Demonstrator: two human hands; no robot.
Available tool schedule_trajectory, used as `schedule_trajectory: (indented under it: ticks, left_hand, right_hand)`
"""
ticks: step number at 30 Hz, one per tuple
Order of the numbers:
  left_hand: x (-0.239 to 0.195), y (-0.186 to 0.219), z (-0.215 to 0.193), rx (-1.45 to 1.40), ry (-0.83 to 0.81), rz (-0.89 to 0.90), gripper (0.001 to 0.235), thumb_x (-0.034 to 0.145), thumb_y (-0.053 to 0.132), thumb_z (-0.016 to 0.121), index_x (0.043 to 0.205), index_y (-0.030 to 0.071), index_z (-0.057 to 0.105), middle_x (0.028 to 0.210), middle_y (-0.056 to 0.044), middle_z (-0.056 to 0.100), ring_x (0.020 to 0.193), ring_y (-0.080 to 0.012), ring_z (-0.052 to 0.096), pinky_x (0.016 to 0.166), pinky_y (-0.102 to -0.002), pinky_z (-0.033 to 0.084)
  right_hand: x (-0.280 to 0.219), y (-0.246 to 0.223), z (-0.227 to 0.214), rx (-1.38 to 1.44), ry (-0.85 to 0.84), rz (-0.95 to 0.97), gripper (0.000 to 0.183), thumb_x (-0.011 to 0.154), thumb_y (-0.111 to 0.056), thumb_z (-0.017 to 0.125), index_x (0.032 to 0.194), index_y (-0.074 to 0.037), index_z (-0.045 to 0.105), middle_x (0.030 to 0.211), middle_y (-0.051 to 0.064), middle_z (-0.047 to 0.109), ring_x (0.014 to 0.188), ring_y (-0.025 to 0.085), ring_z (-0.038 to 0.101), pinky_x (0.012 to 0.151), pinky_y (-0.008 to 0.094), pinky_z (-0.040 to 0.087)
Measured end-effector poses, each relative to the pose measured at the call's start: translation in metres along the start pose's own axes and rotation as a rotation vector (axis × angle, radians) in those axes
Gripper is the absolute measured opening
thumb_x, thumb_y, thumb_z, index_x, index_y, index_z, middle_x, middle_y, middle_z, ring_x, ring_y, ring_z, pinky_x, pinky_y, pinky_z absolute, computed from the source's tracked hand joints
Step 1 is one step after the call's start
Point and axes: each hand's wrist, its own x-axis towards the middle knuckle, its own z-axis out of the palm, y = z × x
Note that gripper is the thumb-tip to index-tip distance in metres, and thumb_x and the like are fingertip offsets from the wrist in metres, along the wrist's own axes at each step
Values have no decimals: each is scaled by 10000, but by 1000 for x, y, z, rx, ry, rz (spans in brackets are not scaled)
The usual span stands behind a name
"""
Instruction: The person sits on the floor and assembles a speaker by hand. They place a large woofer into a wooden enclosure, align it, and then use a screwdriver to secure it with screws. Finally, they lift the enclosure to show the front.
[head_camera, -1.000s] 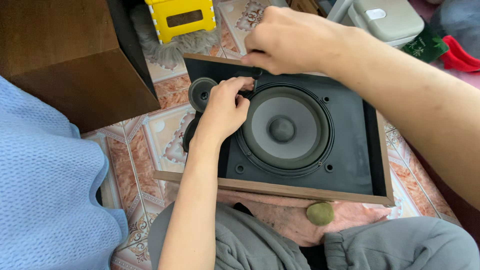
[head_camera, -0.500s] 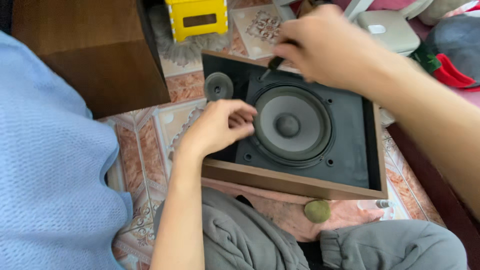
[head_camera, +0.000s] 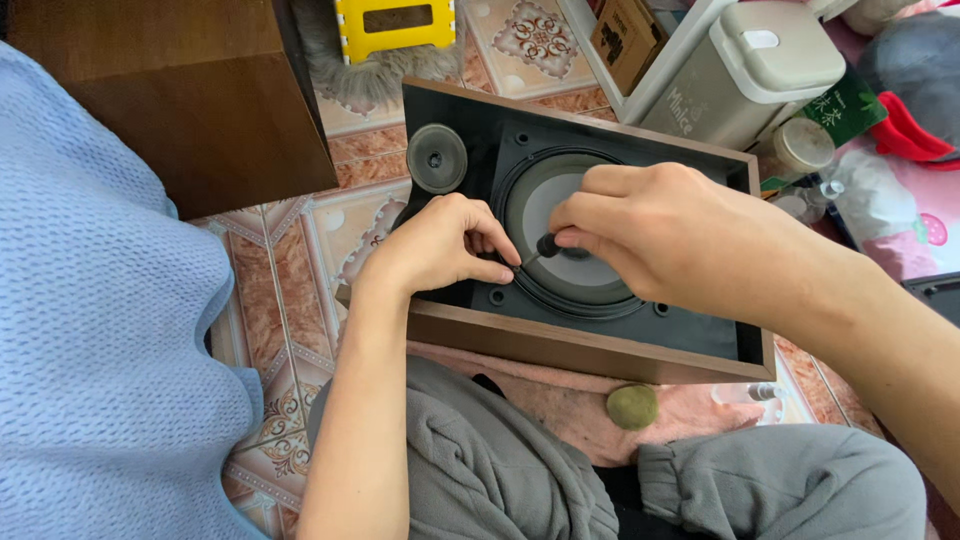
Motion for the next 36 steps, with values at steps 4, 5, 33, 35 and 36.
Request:
schedule_trajectory:
  ticks: [4,5,33,35,36]
  left_hand:
    - [0,0,-1,22,-12,-11,207,836,179,1026,1018,257,967,913,39,725,851,-110,619,801,-286,514]
    - [0,0,-1,20,-14,-19,207,840,176,1023,1024,253,969,887,40,695,833,-112,595,790,-289,499]
    - [-1,3,-3,10,-15,-25,151,858,197,1029,998,209,972,809,49,605,759,-111,544,758,-289,467]
    - [-2,6,-3,1,-18,-45,143,860,185,1020,995,198,973,765,56,591,734,-97,523,723,-281,438]
    - [-3,8,-3,-9,-16,-63,135,862,172,1011,991,187,973,722,64,578,708,-82,502,687,-273,409]
  right_hand:
    - [6,0,8,56,44,-98,108,1170,-154,650,1147,-69,713,925,121,657,697,426,664,655,525,495]
    - [6,-1,11,37,-4,-29,147,1187,-205,643,1118,-88,700,931,109,642,698,434,662,628,545,490]
    - [52,-18,5,55,-283,393,518,1240,-592,562,1261,-81,649,976,276,748,913,595,750,744,673,567]
    - [62,-25,-4,-80,-345,498,645,1257,-679,494,1187,-98,765,1042,219,801,990,531,796,766,625,624]
    - [67,-28,-8,-221,-403,600,818,1275,-771,431,1112,-108,882,1108,166,858,1066,470,845,788,581,683]
